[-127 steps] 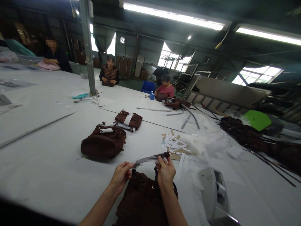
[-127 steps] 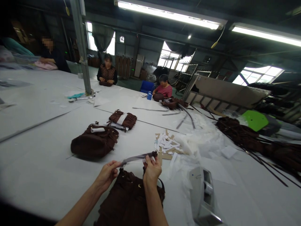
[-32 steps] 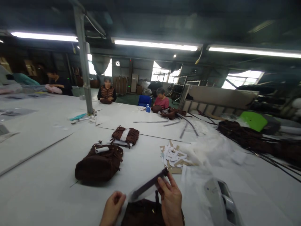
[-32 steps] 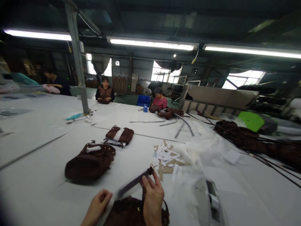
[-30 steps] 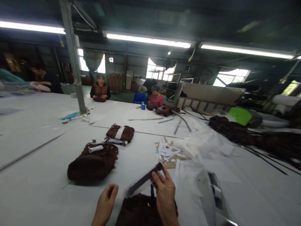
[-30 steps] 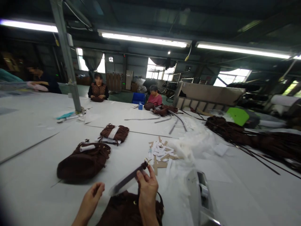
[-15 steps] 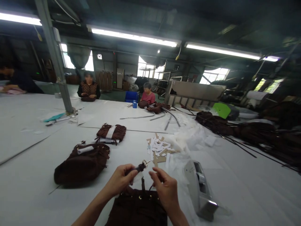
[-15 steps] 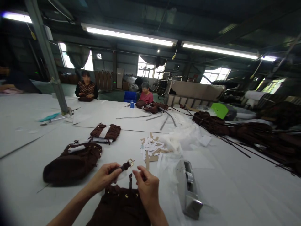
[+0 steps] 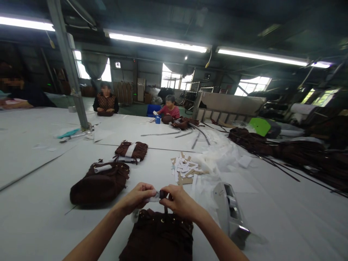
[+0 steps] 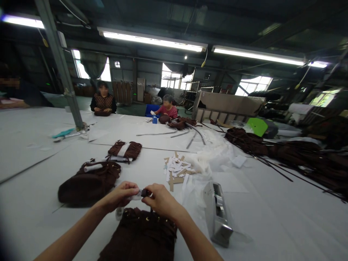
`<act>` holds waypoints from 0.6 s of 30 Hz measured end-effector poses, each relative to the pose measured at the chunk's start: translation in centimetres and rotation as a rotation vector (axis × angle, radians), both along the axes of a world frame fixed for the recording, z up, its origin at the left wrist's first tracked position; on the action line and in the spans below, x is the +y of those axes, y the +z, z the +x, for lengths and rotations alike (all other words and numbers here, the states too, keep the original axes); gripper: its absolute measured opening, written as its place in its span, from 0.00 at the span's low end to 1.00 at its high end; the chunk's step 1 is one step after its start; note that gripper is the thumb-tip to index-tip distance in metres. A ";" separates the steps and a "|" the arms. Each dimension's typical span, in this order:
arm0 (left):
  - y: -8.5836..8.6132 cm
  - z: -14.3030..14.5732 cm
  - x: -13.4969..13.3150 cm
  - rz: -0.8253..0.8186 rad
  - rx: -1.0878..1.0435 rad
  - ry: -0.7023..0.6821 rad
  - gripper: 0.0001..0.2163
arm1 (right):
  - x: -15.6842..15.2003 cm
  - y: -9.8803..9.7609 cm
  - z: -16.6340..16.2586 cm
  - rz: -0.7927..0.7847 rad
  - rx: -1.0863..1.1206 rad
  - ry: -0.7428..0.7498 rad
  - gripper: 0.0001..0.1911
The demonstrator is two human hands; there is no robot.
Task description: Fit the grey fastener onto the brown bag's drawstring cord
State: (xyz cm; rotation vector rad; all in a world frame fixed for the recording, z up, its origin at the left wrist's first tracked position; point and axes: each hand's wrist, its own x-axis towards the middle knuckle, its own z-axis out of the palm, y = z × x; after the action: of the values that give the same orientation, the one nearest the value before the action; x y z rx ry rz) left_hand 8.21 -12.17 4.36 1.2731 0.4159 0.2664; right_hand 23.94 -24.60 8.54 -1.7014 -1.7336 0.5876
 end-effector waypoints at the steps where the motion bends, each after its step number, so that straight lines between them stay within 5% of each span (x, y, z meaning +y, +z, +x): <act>1: -0.3 0.0 0.1 -0.030 -0.011 0.006 0.12 | 0.2 -0.5 -0.1 -0.028 0.046 -0.018 0.04; 9: -1.3 -0.1 0.8 -0.070 -0.070 0.096 0.15 | 1.4 -2.4 -1.2 -0.119 0.715 -0.043 0.18; 14: -0.8 0.0 1.1 -0.004 -0.027 0.079 0.14 | 2.0 -2.2 -0.8 -0.093 0.552 -0.067 0.22; 18: -0.4 0.5 1.3 0.092 0.015 0.069 0.15 | 2.8 -1.7 -0.9 -0.029 0.357 -0.055 0.14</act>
State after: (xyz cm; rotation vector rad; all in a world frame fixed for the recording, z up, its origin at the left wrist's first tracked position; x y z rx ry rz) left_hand 8.75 -10.92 4.00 1.3529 0.4658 0.3376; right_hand 23.09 -21.78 6.87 -1.5472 -1.4267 0.8380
